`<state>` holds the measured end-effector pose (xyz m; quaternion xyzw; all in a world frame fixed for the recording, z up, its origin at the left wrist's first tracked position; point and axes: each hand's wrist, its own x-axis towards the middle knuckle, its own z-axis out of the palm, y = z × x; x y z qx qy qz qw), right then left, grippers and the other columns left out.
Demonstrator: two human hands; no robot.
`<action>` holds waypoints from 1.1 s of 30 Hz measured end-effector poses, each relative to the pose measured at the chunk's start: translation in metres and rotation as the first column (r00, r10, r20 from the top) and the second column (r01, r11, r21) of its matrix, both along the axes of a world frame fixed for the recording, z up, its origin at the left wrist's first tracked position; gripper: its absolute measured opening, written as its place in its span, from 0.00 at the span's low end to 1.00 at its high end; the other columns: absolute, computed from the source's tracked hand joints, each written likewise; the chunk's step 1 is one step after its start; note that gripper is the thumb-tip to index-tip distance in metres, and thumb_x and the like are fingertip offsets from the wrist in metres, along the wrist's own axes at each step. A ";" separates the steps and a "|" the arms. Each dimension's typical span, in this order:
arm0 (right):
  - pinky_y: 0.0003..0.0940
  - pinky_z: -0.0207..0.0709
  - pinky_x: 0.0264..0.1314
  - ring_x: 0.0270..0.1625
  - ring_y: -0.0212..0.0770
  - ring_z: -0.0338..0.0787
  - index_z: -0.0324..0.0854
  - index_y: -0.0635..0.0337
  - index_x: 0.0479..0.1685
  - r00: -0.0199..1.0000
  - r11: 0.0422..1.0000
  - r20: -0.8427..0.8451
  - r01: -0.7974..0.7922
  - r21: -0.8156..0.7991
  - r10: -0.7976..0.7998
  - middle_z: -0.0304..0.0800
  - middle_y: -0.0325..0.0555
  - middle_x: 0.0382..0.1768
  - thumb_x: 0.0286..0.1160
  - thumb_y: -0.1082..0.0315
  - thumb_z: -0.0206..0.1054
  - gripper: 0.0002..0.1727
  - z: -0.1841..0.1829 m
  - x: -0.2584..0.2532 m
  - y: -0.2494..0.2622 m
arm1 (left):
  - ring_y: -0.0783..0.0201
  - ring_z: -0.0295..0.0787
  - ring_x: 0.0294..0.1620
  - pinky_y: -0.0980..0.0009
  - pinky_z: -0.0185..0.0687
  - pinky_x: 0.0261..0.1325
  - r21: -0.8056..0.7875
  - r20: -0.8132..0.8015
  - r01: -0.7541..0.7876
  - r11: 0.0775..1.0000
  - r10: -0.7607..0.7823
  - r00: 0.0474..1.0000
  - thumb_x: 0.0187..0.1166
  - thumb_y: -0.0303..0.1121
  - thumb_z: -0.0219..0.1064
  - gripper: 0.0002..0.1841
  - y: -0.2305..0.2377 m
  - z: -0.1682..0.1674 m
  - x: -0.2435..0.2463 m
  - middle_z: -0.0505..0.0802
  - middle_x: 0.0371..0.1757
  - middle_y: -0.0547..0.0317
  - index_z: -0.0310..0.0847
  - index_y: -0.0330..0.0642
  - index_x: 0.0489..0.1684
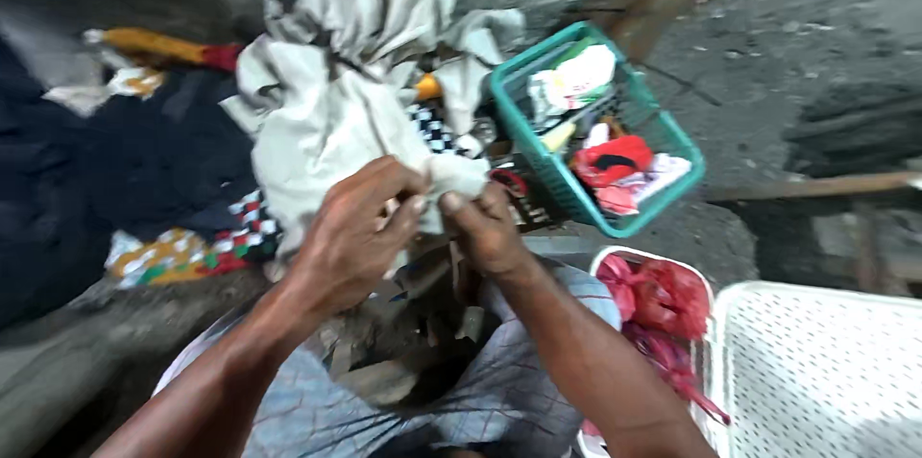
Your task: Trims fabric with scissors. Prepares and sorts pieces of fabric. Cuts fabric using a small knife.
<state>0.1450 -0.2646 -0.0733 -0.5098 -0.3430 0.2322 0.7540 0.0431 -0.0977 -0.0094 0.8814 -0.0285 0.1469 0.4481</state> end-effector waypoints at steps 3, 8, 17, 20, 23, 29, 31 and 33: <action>0.31 0.84 0.36 0.32 0.30 0.87 0.86 0.63 0.36 1.000 1.000 -0.006 -0.010 -0.014 0.010 0.88 0.41 0.29 0.84 0.68 0.58 0.12 0.004 0.002 0.003 | 0.73 0.84 0.39 0.73 0.85 0.41 0.027 -0.005 -0.066 0.997 0.067 0.998 0.82 0.34 0.61 0.06 0.001 -0.004 -0.001 0.87 0.41 0.69 0.85 0.48 0.45; 0.35 0.85 0.42 0.35 0.34 0.88 0.86 0.65 0.40 0.996 0.950 0.084 0.003 -0.311 0.025 0.89 0.45 0.31 0.88 0.65 0.60 0.14 0.013 0.012 -0.005 | 0.70 0.85 0.41 0.68 0.84 0.44 0.235 0.051 -0.138 0.962 0.130 0.990 0.83 0.37 0.59 0.10 -0.003 -0.012 0.001 0.89 0.42 0.64 0.86 0.45 0.44; 0.37 0.87 0.42 0.37 0.34 0.89 0.88 0.58 0.52 0.889 0.816 0.456 0.239 -0.527 0.034 0.91 0.41 0.40 0.86 0.63 0.62 0.11 0.056 0.059 -0.082 | 0.67 0.86 0.39 0.66 0.84 0.42 0.291 0.079 -0.152 0.945 0.135 0.988 0.84 0.39 0.59 0.12 -0.001 -0.015 0.003 0.89 0.40 0.61 0.87 0.44 0.44; 0.50 0.88 0.55 0.49 0.42 0.92 0.87 0.55 0.60 0.685 0.622 0.728 0.561 -0.546 0.021 0.91 0.45 0.52 0.88 0.62 0.60 0.14 0.080 0.104 -0.102 | 0.66 0.87 0.41 0.65 0.86 0.43 0.284 0.082 -0.137 0.949 0.118 0.990 0.84 0.38 0.59 0.11 -0.002 -0.014 0.003 0.89 0.41 0.61 0.87 0.44 0.43; 0.61 0.81 0.63 0.61 0.53 0.89 0.82 0.52 0.74 0.539 0.450 0.826 0.704 -0.550 0.166 0.86 0.49 0.66 0.87 0.64 0.59 0.20 0.088 0.169 -0.095 | 0.67 0.87 0.41 0.64 0.86 0.43 0.280 0.087 -0.131 0.951 0.111 0.990 0.84 0.38 0.60 0.11 -0.004 -0.016 0.005 0.89 0.41 0.62 0.87 0.46 0.44; 0.67 0.67 0.79 0.79 0.62 0.77 0.74 0.52 0.82 0.417 0.357 0.750 0.691 -0.629 0.514 0.82 0.56 0.74 0.84 0.69 0.57 0.26 0.066 0.235 -0.078 | 0.66 0.86 0.41 0.64 0.85 0.41 0.310 0.106 -0.161 0.937 0.135 0.985 0.84 0.38 0.59 0.11 -0.001 -0.014 0.005 0.88 0.40 0.63 0.87 0.47 0.43; 0.69 0.75 0.70 0.64 0.63 0.89 0.80 0.50 0.75 0.472 0.315 0.751 0.704 -0.637 0.462 0.93 0.55 0.57 0.86 0.67 0.55 0.21 0.065 0.241 -0.081 | 0.66 0.86 0.40 0.64 0.84 0.41 0.306 0.109 -0.168 0.937 0.141 0.984 0.84 0.38 0.59 0.11 0.001 -0.012 0.003 0.88 0.38 0.63 0.87 0.47 0.43; 0.70 0.79 0.62 0.55 0.63 0.92 0.81 0.48 0.72 0.536 0.246 0.740 0.716 -0.654 0.407 0.95 0.53 0.45 0.90 0.63 0.51 0.20 0.068 0.243 -0.079 | 0.66 0.86 0.40 0.65 0.84 0.41 0.303 0.114 -0.172 0.937 0.143 0.983 0.84 0.38 0.59 0.10 0.002 -0.010 0.002 0.88 0.38 0.64 0.87 0.47 0.42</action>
